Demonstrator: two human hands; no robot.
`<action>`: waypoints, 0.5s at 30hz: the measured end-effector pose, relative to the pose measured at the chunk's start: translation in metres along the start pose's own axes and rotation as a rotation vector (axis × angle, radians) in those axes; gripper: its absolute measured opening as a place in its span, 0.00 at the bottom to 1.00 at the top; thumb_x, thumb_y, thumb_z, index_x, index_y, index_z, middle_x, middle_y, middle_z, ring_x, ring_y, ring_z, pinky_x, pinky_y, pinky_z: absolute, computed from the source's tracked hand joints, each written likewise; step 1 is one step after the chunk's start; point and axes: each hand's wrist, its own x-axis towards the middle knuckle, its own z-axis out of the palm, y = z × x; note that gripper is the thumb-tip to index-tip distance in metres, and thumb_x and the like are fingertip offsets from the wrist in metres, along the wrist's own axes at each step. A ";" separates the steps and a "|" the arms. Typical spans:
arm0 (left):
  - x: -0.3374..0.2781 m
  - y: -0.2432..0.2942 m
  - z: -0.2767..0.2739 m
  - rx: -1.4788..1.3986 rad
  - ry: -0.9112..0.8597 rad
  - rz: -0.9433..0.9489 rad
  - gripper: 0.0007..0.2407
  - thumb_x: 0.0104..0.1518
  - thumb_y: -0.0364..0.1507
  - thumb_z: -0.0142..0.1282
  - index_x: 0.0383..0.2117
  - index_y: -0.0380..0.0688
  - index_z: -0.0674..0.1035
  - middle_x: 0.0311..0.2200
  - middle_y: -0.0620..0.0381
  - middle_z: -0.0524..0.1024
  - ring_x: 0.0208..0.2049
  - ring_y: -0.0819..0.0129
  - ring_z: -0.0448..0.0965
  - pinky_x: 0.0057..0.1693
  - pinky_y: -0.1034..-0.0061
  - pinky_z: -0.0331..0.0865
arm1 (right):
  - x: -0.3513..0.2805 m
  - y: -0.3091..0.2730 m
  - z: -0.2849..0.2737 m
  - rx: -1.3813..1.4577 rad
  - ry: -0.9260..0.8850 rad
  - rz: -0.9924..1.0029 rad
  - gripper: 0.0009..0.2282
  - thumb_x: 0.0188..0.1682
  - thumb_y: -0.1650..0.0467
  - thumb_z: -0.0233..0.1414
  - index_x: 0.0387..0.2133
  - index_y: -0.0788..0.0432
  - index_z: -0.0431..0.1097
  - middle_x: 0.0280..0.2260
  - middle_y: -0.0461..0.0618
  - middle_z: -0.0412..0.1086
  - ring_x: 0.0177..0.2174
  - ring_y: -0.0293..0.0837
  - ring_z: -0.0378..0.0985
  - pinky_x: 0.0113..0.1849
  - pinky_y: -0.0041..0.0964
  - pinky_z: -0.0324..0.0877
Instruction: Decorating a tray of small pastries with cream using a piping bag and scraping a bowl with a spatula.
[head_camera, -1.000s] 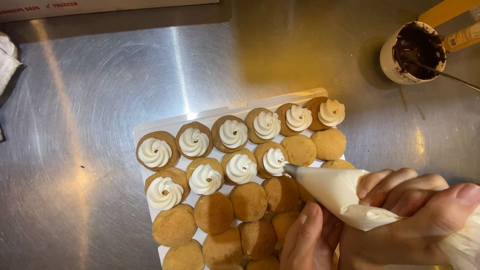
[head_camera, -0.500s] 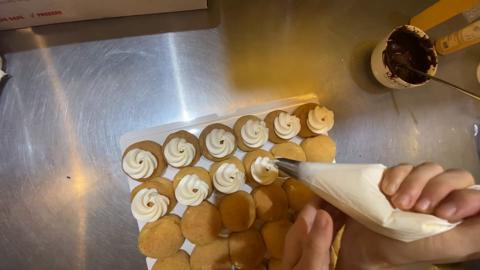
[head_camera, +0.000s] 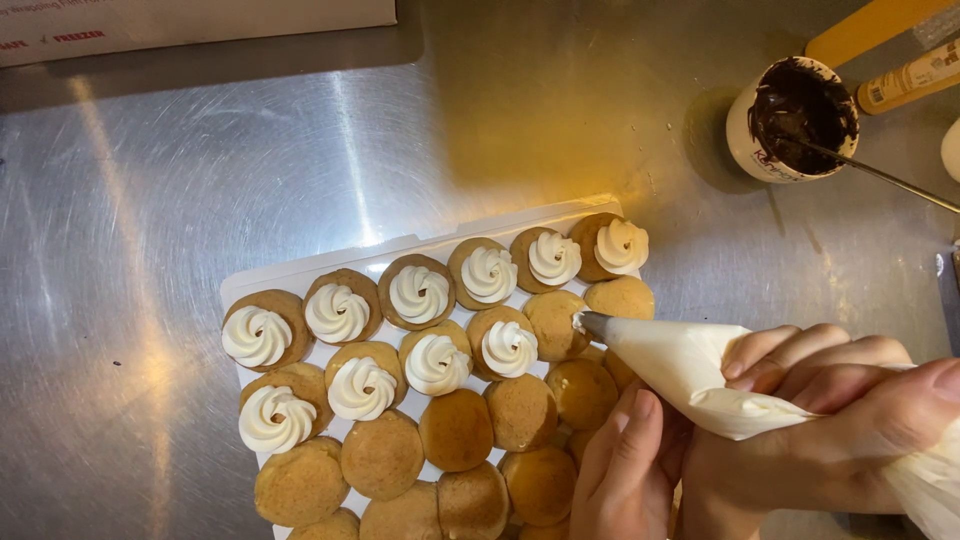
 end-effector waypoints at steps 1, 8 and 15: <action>0.004 -0.001 -0.004 0.046 -0.104 0.029 0.22 0.51 0.18 0.54 0.53 0.10 0.80 0.49 0.12 0.80 0.50 0.29 0.80 0.53 0.52 0.73 | 0.001 0.003 0.000 0.030 0.013 -0.030 0.24 0.55 0.53 0.47 0.19 0.50 0.45 0.19 0.42 0.42 0.15 0.38 0.47 0.19 0.32 0.53; -0.011 0.009 0.009 -0.003 -0.017 0.010 0.23 0.52 0.16 0.53 0.55 0.08 0.79 0.51 0.07 0.79 0.52 0.25 0.79 0.56 0.50 0.71 | -0.002 -0.002 0.004 0.073 -0.004 -0.030 0.24 0.53 0.52 0.49 0.19 0.50 0.45 0.19 0.41 0.42 0.16 0.38 0.46 0.20 0.33 0.52; -0.007 0.009 -0.011 0.072 -0.164 0.071 0.23 0.50 0.19 0.55 0.53 0.09 0.80 0.50 0.14 0.81 0.52 0.28 0.81 0.54 0.51 0.75 | -0.013 -0.017 0.006 -0.018 -0.010 0.015 0.25 0.52 0.50 0.46 0.18 0.50 0.44 0.19 0.43 0.41 0.16 0.38 0.46 0.21 0.34 0.53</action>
